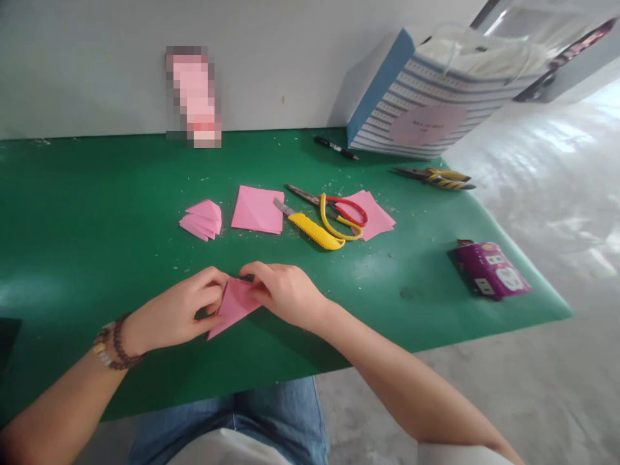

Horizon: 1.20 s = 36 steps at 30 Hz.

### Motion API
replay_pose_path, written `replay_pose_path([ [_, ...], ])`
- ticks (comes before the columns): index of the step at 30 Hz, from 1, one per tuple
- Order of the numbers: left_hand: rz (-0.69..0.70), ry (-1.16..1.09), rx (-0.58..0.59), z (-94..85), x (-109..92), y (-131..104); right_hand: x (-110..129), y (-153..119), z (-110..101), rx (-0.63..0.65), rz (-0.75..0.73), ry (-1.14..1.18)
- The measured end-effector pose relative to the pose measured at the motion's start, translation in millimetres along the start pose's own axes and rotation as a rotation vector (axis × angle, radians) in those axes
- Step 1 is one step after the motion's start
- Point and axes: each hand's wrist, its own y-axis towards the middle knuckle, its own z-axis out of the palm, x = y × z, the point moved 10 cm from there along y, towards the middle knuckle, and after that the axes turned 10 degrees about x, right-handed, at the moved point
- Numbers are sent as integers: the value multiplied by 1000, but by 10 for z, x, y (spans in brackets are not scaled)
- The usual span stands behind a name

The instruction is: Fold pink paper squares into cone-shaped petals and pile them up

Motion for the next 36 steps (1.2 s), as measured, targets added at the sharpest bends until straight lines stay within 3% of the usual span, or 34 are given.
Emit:
replay_pose_path([
  [6, 95, 310, -64, -54, -283, -50, 26, 96, 19, 32, -75, -46],
  [10, 187, 379, -44, 49, -474, -71, 11, 69, 6, -25, -101, -26],
  [15, 134, 394, -50, 134, -446, -59, 15, 46, 5, -66, -108, -22],
  [36, 96, 465, -52, 127, -370, -51, 52, 36, 30, -82, -80, -115],
])
